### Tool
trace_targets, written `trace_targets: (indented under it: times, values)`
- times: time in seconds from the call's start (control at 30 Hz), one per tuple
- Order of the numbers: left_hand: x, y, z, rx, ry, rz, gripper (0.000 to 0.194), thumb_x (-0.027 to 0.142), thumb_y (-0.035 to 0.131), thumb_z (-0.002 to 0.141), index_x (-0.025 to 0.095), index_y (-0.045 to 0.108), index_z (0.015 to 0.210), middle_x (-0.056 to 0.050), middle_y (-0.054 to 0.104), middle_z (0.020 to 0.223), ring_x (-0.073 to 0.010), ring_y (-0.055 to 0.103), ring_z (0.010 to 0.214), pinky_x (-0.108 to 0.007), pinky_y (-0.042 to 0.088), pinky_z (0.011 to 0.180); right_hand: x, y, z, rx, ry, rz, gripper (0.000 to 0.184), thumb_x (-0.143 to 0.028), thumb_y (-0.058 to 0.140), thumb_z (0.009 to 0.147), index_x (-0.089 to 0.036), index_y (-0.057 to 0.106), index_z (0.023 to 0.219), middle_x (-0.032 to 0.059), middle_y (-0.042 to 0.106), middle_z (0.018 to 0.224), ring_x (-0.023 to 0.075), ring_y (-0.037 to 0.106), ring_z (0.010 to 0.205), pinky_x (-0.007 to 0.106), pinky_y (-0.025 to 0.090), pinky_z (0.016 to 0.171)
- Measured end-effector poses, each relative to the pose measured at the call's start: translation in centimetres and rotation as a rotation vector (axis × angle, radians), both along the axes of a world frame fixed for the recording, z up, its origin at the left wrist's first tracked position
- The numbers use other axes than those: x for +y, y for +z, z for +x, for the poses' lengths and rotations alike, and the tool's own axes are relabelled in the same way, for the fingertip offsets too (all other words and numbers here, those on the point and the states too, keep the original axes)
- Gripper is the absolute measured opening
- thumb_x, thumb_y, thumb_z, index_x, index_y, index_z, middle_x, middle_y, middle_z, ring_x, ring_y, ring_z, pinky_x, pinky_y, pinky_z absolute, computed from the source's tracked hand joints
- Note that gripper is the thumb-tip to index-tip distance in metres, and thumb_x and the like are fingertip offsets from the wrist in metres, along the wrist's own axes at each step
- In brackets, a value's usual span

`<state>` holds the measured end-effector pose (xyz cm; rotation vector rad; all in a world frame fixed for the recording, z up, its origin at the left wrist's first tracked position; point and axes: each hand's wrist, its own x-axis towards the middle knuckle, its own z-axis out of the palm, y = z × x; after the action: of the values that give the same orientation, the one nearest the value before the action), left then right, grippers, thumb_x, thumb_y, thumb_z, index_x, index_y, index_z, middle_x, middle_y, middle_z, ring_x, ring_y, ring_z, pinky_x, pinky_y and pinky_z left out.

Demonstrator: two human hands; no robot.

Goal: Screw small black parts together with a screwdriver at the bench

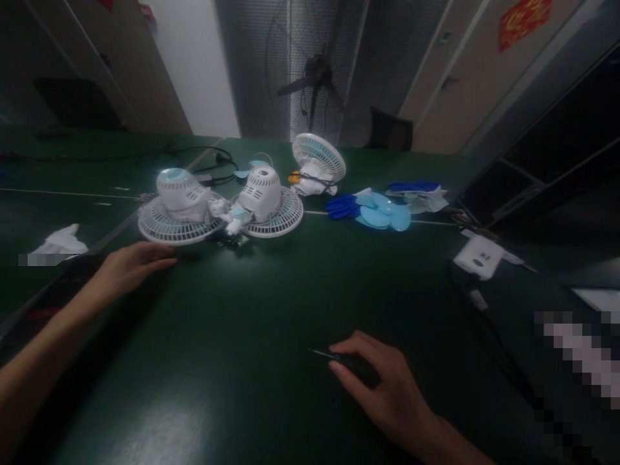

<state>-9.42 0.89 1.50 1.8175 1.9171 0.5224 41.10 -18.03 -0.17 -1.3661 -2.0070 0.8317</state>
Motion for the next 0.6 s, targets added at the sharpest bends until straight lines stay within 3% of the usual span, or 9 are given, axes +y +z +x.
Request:
trace_targets:
  times: [0.1,0.23,0.33,0.6]
  values:
    - [0.1,0.4,0.0,0.133,0.001,-0.117,0.057,0.063,0.074,0.079,0.015,0.075,0.109,-0.005,0.078,0.103,-0.0273,0.070,0.096,-0.028,0.055,0.076,-0.1,0.0,0.0,0.000,0.001,0.006,0.013,-0.025,0.065,0.098,-0.025,0.070,0.110,0.0018,0.073,0.092,0.0191,0.072,0.080,0.033,0.052,0.070]
    - [-0.4,0.8,0.8,0.136,-0.064,-0.035,0.057,0.066,0.065,0.086,0.015,0.071,0.110,-0.001,0.075,0.101,-0.0228,0.069,0.092,-0.025,0.053,0.075,0.0,0.3,-0.1,0.010,-0.009,0.003,0.011,-0.024,0.065,0.098,-0.025,0.070,0.107,0.0012,0.073,0.091,0.0190,0.071,0.079,0.032,0.052,0.070]
    - [-1.2,1.4,2.0,0.073,-0.034,0.011,0.057,0.066,0.059,0.092,0.016,0.066,0.118,0.001,0.074,0.102,-0.0211,0.069,0.090,-0.023,0.053,0.072,0.0,0.4,-0.2,0.014,-0.010,-0.007,0.009,-0.024,0.066,0.098,-0.025,0.070,0.106,0.0014,0.073,0.091,0.0194,0.072,0.081,0.032,0.052,0.071]
    - [-2.1,2.6,4.9,-0.083,0.010,0.071,0.062,0.065,0.070,0.084,0.012,0.070,0.117,-0.006,0.077,0.115,-0.0276,0.070,0.105,-0.039,0.055,0.095,0.0,0.5,-0.1,0.023,0.000,-0.008,0.011,-0.024,0.065,0.098,-0.024,0.070,0.107,0.0021,0.073,0.092,0.0192,0.071,0.081,0.032,0.052,0.071]
